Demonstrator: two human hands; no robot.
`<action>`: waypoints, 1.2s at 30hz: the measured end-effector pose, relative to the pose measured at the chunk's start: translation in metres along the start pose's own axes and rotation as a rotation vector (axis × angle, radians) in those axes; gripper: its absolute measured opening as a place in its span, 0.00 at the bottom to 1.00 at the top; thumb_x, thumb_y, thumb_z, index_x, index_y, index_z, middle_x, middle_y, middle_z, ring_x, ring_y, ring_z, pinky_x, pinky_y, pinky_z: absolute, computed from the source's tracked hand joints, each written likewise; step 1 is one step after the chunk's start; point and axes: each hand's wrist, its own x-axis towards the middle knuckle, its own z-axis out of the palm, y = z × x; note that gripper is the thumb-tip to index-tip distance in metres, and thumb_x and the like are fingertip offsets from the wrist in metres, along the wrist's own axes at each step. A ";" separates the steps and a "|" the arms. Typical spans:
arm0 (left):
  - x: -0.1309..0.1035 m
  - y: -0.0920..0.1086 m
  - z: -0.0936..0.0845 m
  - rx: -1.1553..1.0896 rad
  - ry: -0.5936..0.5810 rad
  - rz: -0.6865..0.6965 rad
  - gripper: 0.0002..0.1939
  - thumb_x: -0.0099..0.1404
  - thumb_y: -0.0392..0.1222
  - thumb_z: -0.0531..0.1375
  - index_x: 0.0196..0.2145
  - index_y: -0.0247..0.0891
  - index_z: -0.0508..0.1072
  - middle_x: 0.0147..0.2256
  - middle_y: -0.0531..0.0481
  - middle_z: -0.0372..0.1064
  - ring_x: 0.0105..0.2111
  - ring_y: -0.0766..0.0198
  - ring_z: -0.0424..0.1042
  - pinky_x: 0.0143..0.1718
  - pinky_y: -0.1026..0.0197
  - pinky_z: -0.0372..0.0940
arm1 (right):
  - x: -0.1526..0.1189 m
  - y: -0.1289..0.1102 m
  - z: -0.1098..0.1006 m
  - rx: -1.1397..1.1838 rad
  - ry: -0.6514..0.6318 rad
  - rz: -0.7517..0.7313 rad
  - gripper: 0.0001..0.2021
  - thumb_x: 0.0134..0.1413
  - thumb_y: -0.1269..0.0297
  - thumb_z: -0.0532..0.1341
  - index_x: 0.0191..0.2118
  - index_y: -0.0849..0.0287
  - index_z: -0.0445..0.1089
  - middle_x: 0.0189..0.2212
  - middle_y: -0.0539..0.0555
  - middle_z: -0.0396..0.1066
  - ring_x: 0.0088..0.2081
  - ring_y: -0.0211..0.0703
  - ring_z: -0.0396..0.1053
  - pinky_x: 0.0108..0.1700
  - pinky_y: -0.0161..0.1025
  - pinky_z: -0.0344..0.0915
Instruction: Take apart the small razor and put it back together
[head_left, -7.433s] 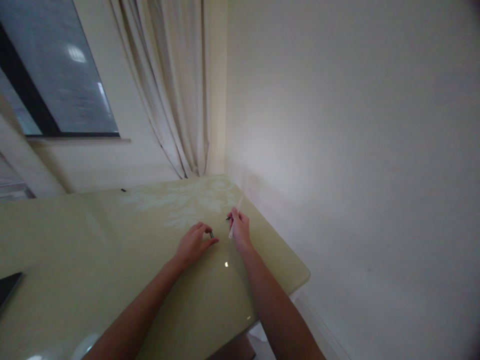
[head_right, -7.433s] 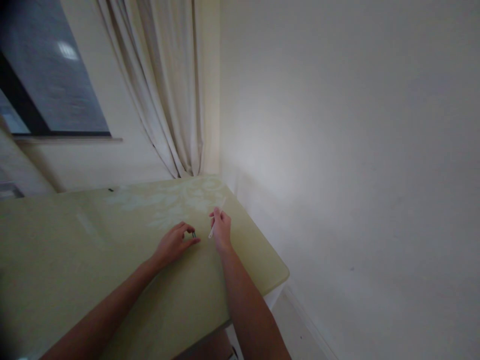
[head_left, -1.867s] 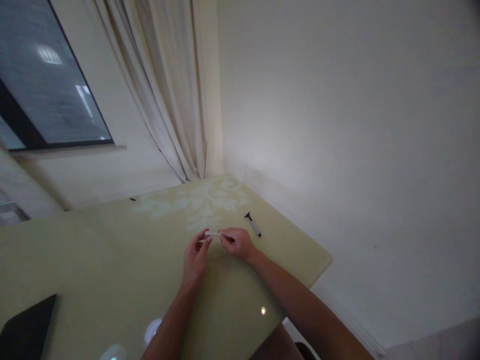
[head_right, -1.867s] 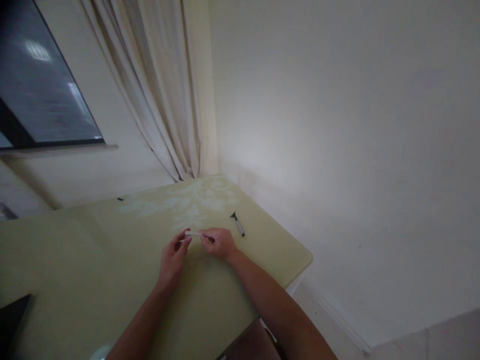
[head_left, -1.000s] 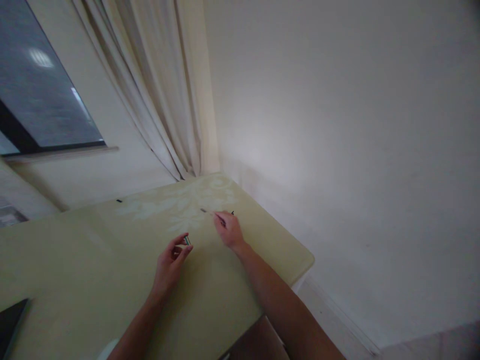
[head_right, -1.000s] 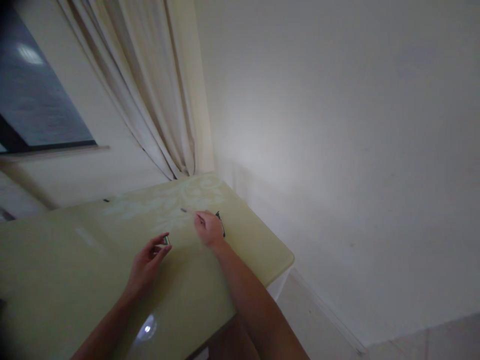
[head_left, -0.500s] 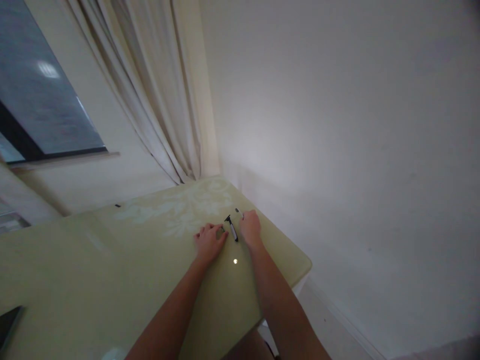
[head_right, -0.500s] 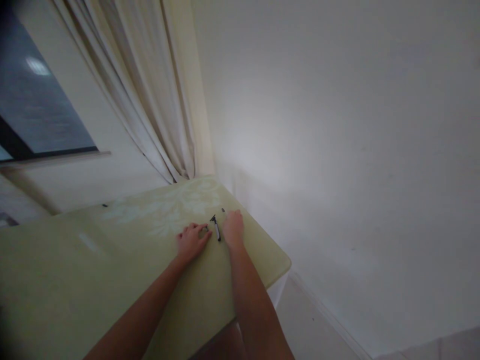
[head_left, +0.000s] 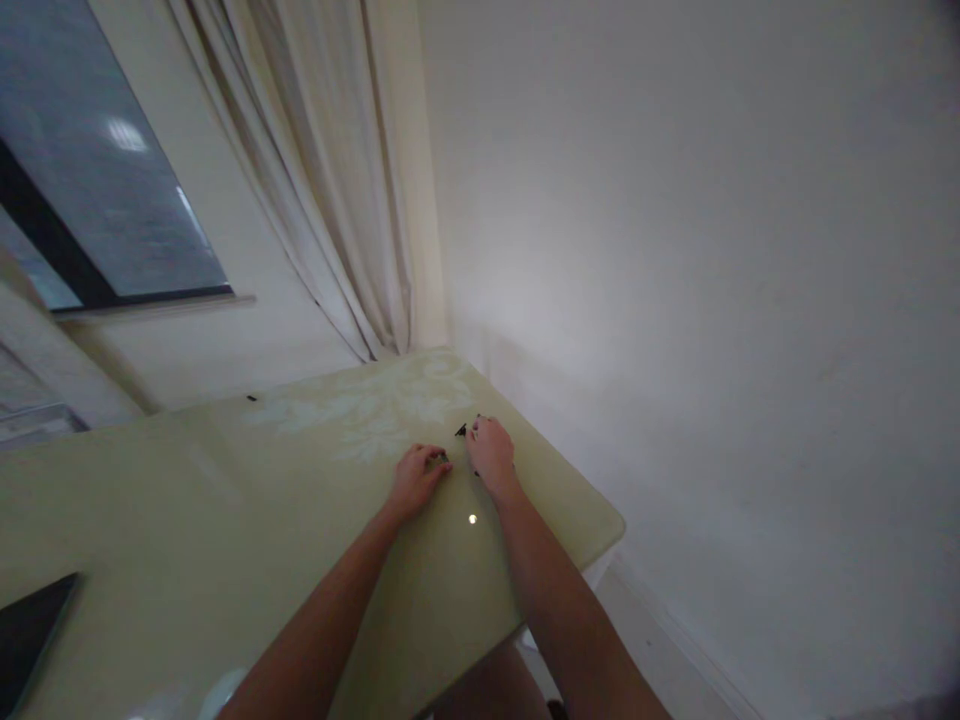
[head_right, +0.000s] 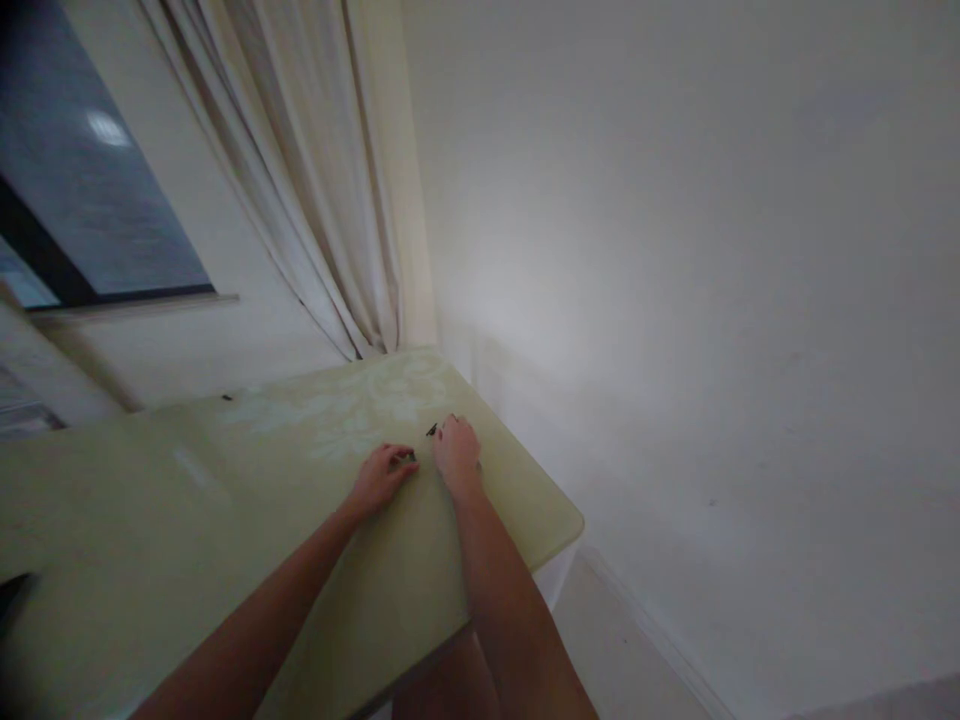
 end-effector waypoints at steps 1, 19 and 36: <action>-0.004 -0.011 -0.009 -0.013 -0.017 0.027 0.17 0.65 0.45 0.62 0.49 0.40 0.79 0.49 0.42 0.75 0.46 0.56 0.75 0.51 0.55 0.66 | -0.001 -0.001 0.002 -0.010 -0.019 0.003 0.10 0.67 0.62 0.59 0.45 0.60 0.75 0.43 0.61 0.75 0.42 0.47 0.73 0.40 0.38 0.62; -0.074 -0.119 -0.090 0.232 0.178 -0.098 0.22 0.69 0.53 0.56 0.51 0.40 0.80 0.48 0.40 0.75 0.49 0.49 0.74 0.52 0.49 0.66 | -0.036 -0.082 0.059 0.294 -0.195 -0.384 0.05 0.52 0.72 0.66 0.36 0.59 0.73 0.33 0.53 0.76 0.35 0.41 0.69 0.37 0.35 0.58; -0.082 -0.124 -0.108 0.288 0.147 -0.262 0.24 0.68 0.57 0.54 0.54 0.46 0.78 0.55 0.40 0.73 0.56 0.42 0.69 0.56 0.39 0.61 | -0.004 -0.032 0.001 -0.133 0.048 -0.171 0.11 0.61 0.65 0.63 0.48 0.59 0.73 0.50 0.65 0.71 0.52 0.55 0.67 0.50 0.44 0.62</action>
